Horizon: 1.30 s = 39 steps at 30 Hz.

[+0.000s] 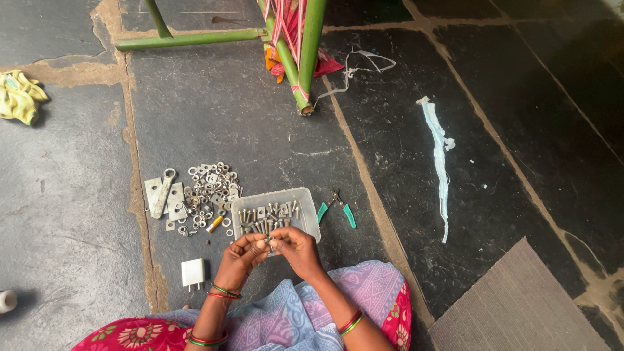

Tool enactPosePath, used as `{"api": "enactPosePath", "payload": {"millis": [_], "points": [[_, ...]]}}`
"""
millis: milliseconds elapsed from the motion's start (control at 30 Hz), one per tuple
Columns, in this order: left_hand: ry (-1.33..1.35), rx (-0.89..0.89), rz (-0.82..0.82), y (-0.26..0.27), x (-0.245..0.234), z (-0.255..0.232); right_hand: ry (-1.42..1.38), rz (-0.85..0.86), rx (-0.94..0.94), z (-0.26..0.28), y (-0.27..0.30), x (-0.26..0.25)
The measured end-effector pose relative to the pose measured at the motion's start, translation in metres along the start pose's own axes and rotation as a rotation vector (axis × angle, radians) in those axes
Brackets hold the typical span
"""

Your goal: The person sits on the floor and assembles small metal hardware components, including bolts, nuts, and washers, by hand. They pick up individual pieces, thread them together, and place the assembled units into a plastic container.

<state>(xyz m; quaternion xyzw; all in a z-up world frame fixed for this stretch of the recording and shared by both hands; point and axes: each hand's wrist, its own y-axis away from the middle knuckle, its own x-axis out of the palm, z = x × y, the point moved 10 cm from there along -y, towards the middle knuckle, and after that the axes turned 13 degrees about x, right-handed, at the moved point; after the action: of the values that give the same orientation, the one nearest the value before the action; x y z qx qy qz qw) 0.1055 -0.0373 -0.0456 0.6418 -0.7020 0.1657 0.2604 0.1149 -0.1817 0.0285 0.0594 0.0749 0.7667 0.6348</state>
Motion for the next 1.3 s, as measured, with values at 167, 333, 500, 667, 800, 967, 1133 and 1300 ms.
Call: {"api": "enactPosePath", "payload": {"millis": [167,333,500,667,800,967,1133,1300], "points": [[-0.124,0.177,-0.123,-0.008,-0.024,-0.006,-0.161,-0.093,0.096,-0.043,-0.024,-0.029],[-0.546,0.489,-0.188,-0.006,-0.023,-0.057,0.183,-0.194,0.072,-0.034,-0.047,-0.066],[-0.915,0.457,-0.181,-0.003,0.006,-0.078,0.686,-0.086,0.105,-0.034,-0.057,-0.032],[-0.961,0.430,-0.131,-0.006,0.010,-0.077,0.981,-0.062,0.156,-0.043,-0.069,-0.013],[-0.976,0.406,-0.138,-0.010,0.004,-0.070,0.969,0.008,0.146,-0.055,-0.077,-0.007],[-1.032,0.425,-0.125,-0.013,0.006,-0.068,0.883,-0.107,0.210,-0.051,-0.078,-0.025],[-1.002,0.478,-0.094,-0.012,0.017,-0.075,0.149,0.181,0.362,-0.064,-0.076,-0.003],[-0.985,0.510,-0.112,-0.009,0.019,-0.083,-0.013,0.282,0.317,-0.066,-0.074,0.015]]}}
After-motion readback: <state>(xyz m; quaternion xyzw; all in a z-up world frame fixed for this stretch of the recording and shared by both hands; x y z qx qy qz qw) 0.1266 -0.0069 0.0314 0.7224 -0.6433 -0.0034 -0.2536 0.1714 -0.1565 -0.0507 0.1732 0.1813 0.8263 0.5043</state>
